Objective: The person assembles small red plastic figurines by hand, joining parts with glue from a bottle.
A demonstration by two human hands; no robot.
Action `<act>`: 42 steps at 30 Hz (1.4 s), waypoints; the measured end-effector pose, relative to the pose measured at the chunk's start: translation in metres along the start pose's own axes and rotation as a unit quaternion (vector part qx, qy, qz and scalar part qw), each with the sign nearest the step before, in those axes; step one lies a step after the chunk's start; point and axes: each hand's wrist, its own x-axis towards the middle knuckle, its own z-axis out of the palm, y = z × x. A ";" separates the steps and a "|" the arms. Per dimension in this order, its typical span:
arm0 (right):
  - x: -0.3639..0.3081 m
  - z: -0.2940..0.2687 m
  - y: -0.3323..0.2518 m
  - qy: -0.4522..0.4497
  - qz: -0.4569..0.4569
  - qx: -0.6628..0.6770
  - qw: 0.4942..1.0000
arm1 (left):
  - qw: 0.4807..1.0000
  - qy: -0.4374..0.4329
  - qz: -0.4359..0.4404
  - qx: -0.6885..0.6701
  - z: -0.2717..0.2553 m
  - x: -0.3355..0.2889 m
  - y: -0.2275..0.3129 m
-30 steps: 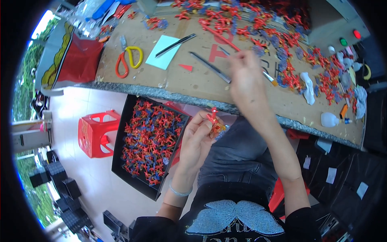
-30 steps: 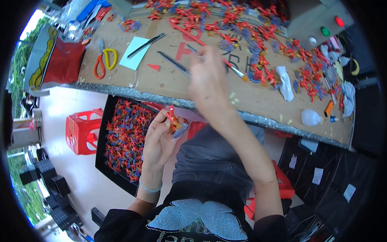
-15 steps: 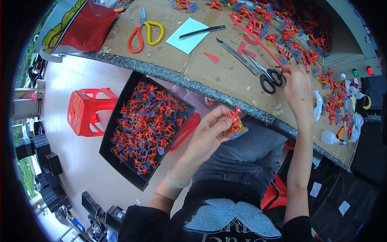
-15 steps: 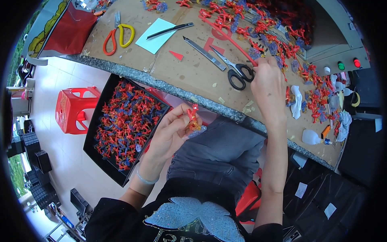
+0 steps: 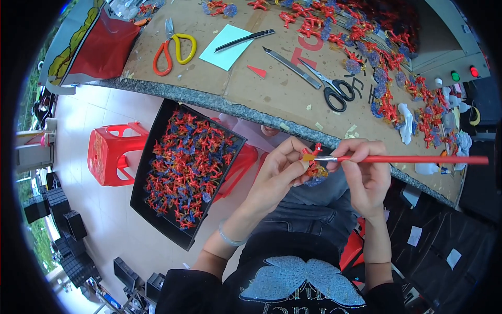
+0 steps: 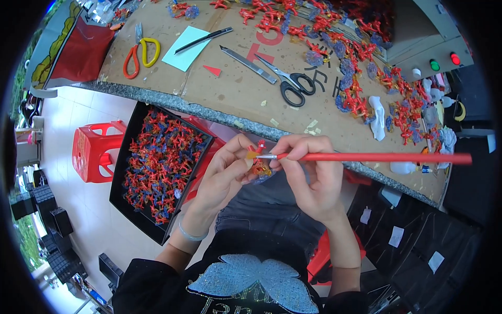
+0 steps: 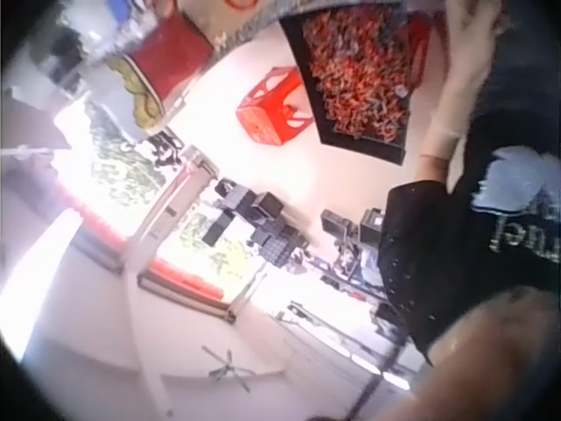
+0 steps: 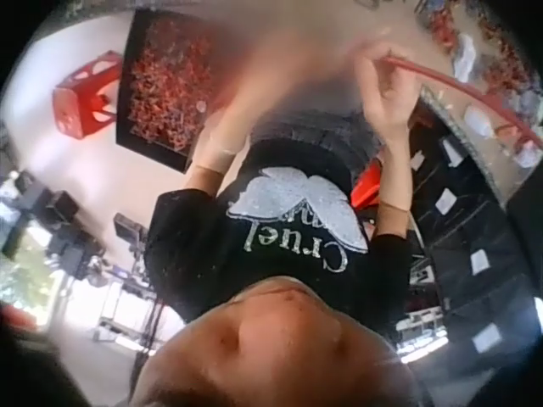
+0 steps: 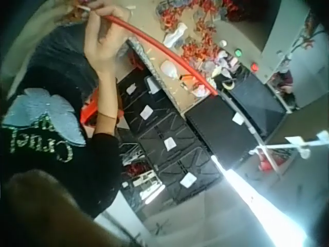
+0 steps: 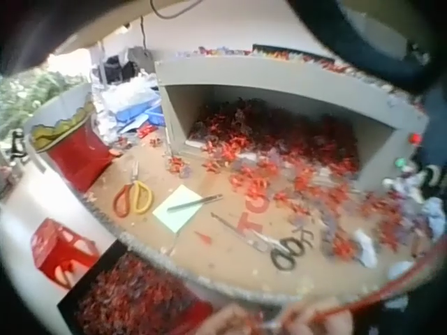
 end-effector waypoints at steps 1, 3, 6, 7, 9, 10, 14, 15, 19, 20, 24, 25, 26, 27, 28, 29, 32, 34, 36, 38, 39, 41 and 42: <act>-0.002 -0.003 0.001 -0.016 0.025 -0.027 0.999 | 1.000 0.015 -0.007 -0.005 0.000 -0.001 -0.003; -0.004 -0.013 -0.001 -0.029 0.050 -0.053 0.997 | 0.999 0.030 -0.017 -0.008 0.002 -0.003 -0.008; -0.004 -0.022 -0.010 0.009 0.020 -0.226 0.974 | 0.998 0.025 -0.023 -0.050 0.006 -0.004 -0.009; -0.006 -0.016 -0.014 0.013 0.019 -0.228 0.973 | 0.998 0.019 -0.018 -0.048 0.007 -0.004 -0.008; -0.007 -0.004 -0.018 0.073 0.024 0.029 0.997 | 0.999 0.014 -0.014 -0.045 0.008 -0.005 -0.007; -0.010 -0.002 -0.015 0.046 0.026 0.005 0.999 | 0.998 -0.004 -0.013 -0.064 0.007 -0.005 -0.007; -0.006 -0.024 -0.002 -0.034 -0.029 -0.274 0.961 | 0.993 -0.031 -0.029 -0.108 0.000 -0.003 -0.010; -0.010 -0.021 -0.005 -0.031 -0.028 -0.275 0.961 | 0.993 -0.032 -0.032 -0.107 -0.001 -0.003 -0.011; -0.016 -0.005 -0.017 0.080 0.004 0.065 0.995 | 0.984 -0.058 -0.056 -0.156 0.008 -0.002 -0.009; -0.016 -0.011 -0.014 0.033 0.005 -0.024 0.999 | 0.981 -0.044 -0.070 -0.176 0.012 -0.002 -0.009; -0.012 -0.015 -0.017 0.033 -0.004 -0.131 0.991 | 0.972 -0.081 -0.090 -0.202 -0.003 0.002 -0.017; -0.013 -0.012 -0.020 0.073 0.020 -0.069 0.995 | 0.970 -0.098 -0.087 -0.207 -0.004 0.003 -0.018; -0.015 -0.006 -0.022 0.082 0.036 0.021 0.996 | 0.967 -0.113 -0.084 -0.212 -0.004 0.004 -0.018; -0.015 -0.007 -0.022 0.084 0.036 0.021 0.996 | 0.967 -0.114 -0.086 -0.210 -0.001 0.004 -0.017; -0.014 -0.010 -0.020 0.042 0.033 -0.050 0.997 | 0.971 -0.093 -0.088 -0.205 0.005 0.004 -0.015; -0.012 -0.012 -0.018 0.000 0.030 -0.120 0.992 | 0.973 -0.071 -0.090 -0.199 0.008 0.004 -0.014; 0.001 -0.030 -0.012 0.043 -0.018 -0.242 0.969 | 0.962 -0.139 -0.095 -0.215 -0.006 0.010 -0.023; 0.007 -0.033 -0.013 0.053 -0.014 -0.349 0.936 | 0.957 -0.152 -0.096 -0.230 -0.006 0.009 -0.019; 0.013 -0.036 -0.009 0.038 0.039 -0.381 0.923 | 0.950 -0.169 -0.096 -0.244 -0.005 0.010 -0.018; 0.022 -0.038 -0.007 0.018 0.099 -0.442 0.891 | 0.931 -0.206 -0.098 -0.286 -0.005 0.011 -0.019; 0.027 -0.038 0.000 0.017 0.098 -0.440 0.893 | 0.932 -0.204 -0.097 -0.285 -0.006 0.010 -0.019; 0.035 -0.047 0.014 0.012 0.034 -0.526 0.850 | 0.920 -0.208 -0.108 -0.313 -0.001 0.012 -0.018; 0.039 -0.050 0.021 0.013 0.033 -0.525 0.850 | 0.921 -0.209 -0.107 -0.312 -0.001 0.011 -0.017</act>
